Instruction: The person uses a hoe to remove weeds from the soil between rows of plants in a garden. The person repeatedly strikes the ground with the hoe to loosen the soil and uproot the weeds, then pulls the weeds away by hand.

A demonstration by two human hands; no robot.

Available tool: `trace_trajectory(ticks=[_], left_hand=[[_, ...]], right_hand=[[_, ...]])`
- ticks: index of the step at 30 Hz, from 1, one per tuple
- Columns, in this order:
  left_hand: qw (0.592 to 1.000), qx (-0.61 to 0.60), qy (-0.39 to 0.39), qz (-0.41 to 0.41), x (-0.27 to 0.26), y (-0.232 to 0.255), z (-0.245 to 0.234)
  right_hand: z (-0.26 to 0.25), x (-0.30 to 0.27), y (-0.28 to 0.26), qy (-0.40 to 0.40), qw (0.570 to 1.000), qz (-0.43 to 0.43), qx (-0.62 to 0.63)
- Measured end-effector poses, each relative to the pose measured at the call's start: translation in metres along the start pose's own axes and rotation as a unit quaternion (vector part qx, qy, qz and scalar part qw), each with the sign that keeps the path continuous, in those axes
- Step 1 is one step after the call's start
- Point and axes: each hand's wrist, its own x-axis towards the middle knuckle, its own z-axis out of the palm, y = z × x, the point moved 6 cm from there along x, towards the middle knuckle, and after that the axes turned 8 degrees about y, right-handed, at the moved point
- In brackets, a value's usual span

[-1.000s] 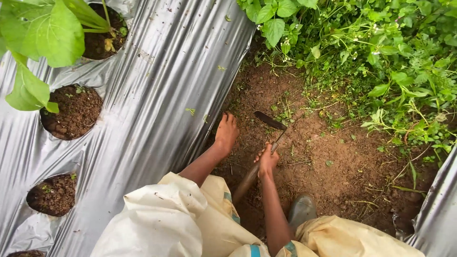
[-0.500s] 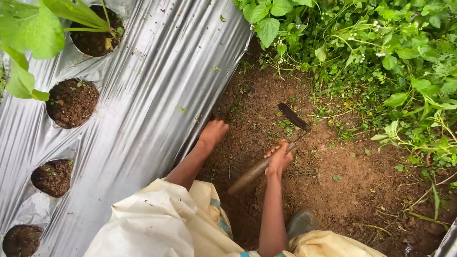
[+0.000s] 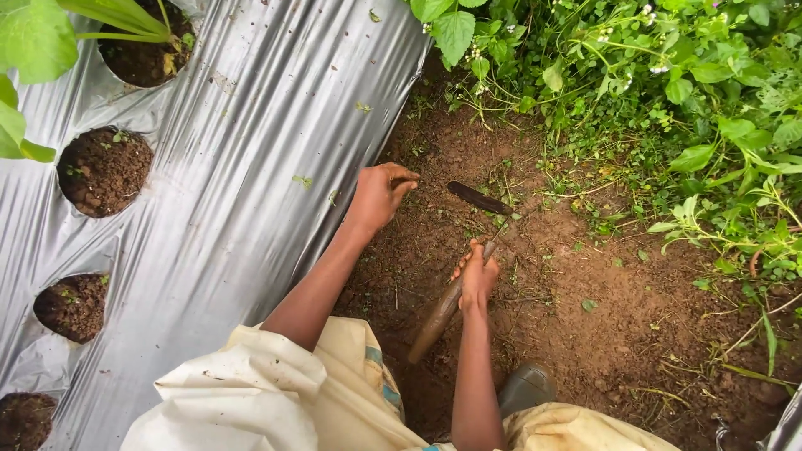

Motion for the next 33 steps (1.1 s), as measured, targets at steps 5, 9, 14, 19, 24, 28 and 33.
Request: trace_trajectory(ticks=[5,9,14,19,24,28,33], left_hand=[[0.993,-0.049,-0.057,0.09,-0.001,0.051,0.0],[0.987,0.029,-0.097,0.128,-0.002,0.063,-0.012],[0.883,0.396,-0.147,0.205,-0.025,-0.039,0.038],[0.77,0.57,-0.084,0.273,-0.055,-0.07,0.046],[0.764,0.562,-0.052,0.313,-0.052,-0.073,0.039],[0.785,0.517,-0.062,0.336,-0.047,-0.113,0.053],[0.796,0.499,-0.08,0.333,-0.053,-0.197,0.1]], right_hand=[[0.001,0.011,0.024,-0.022,0.999,-0.018,-0.027],[0.002,0.015,0.039,-0.046,0.996,-0.026,-0.076],[0.016,0.008,0.041,-0.087,0.986,-0.082,-0.117],[0.019,-0.006,0.03,-0.06,0.994,-0.028,-0.092],[0.024,-0.006,0.029,-0.061,0.995,-0.023,-0.081],[0.024,-0.003,0.028,-0.049,0.996,-0.021,-0.072],[0.021,-0.006,0.026,-0.045,0.997,-0.027,-0.058]])
